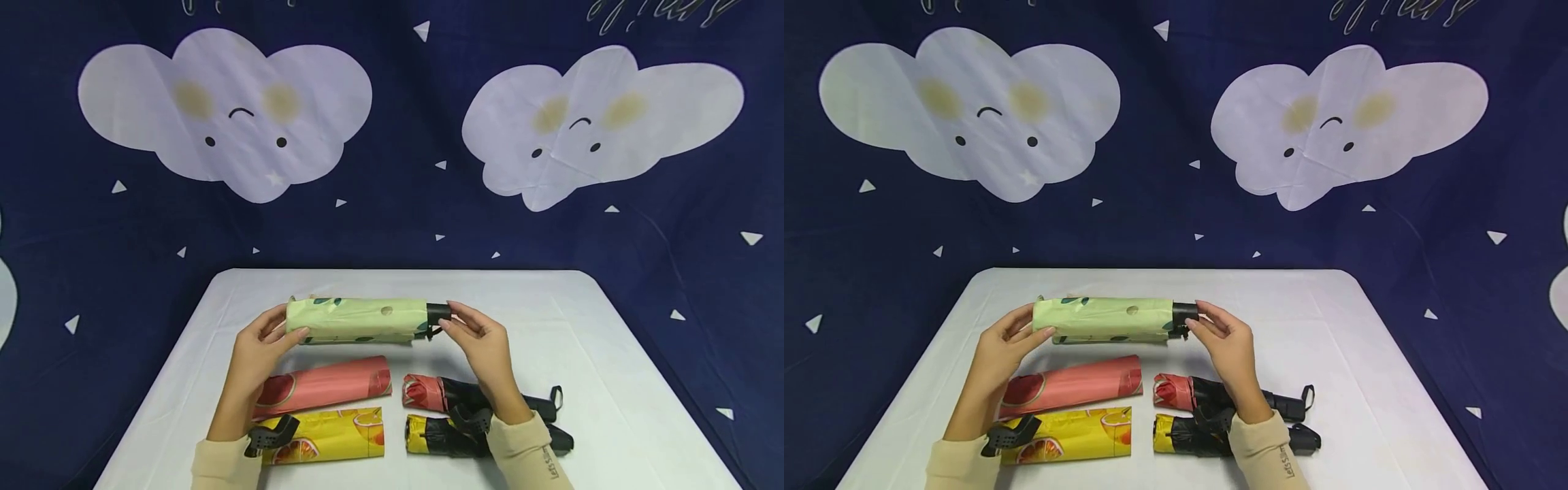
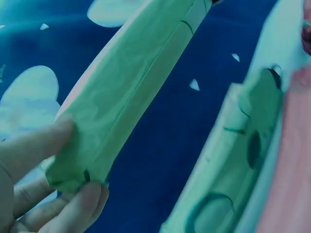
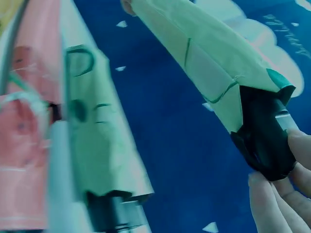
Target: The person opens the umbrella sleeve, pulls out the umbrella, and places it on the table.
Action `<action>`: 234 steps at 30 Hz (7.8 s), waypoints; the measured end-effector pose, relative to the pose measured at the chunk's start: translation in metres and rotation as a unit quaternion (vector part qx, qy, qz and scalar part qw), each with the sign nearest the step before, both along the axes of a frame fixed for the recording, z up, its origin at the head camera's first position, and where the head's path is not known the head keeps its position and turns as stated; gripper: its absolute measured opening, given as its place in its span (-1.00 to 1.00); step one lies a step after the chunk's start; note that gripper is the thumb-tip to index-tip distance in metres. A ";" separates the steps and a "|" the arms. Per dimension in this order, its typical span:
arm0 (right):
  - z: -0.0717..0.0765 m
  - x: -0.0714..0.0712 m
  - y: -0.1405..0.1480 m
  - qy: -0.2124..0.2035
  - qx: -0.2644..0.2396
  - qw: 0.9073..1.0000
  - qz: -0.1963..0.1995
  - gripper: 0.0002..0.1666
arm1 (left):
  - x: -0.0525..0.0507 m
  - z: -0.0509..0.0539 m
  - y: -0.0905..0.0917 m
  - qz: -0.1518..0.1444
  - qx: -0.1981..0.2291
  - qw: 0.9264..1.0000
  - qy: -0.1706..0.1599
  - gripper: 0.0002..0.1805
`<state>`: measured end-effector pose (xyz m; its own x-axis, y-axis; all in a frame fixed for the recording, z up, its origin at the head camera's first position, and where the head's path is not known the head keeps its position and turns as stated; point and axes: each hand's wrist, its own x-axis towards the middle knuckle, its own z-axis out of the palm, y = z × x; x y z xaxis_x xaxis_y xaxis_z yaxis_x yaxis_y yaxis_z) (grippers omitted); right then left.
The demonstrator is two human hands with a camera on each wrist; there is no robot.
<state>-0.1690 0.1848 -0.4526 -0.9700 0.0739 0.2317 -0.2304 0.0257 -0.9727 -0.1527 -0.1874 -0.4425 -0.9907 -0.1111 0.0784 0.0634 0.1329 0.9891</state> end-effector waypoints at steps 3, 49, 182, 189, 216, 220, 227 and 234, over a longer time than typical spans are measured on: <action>0.014 0.002 0.007 0.019 -0.028 0.998 0.044 -0.43 | 0.000 0.007 0.001 -0.031 0.031 0.999 0.016 -0.28; 0.025 0.031 0.042 0.056 -0.052 0.981 0.179 -0.52 | 0.022 0.035 0.008 -0.249 0.060 0.961 0.101 -0.36; -0.012 -0.039 0.002 -0.031 0.381 0.921 0.076 -0.49 | -0.040 -0.019 0.005 -0.007 -0.303 0.950 -0.076 -0.28; -0.048 -0.043 -0.009 -0.085 0.317 0.942 0.074 -0.43 | -0.040 -0.032 0.017 -0.012 -0.309 0.948 -0.071 -0.26; -0.063 -0.041 -0.027 -0.049 0.431 0.900 0.048 -0.33 | -0.043 -0.040 0.009 -0.040 -0.276 0.954 -0.111 -0.22; -0.060 -0.041 -0.028 -0.043 0.436 0.897 0.050 -0.33 | -0.044 -0.040 0.007 -0.042 -0.268 0.958 -0.097 -0.28; -0.058 -0.043 -0.028 -0.032 0.443 0.894 0.057 -0.33 | -0.045 -0.038 0.007 -0.035 -0.270 0.957 -0.097 -0.35; -0.059 -0.044 -0.025 -0.030 0.423 0.904 0.059 -0.34 | -0.044 -0.036 0.012 -0.028 -0.250 0.964 -0.091 -0.41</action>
<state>-0.2128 0.1600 -0.5121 -0.9721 -0.2099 0.1045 -0.2282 0.7448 -0.6270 -0.1968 -0.1757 -0.4785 -0.9964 -0.0510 -0.0670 -0.0842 0.5974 0.7975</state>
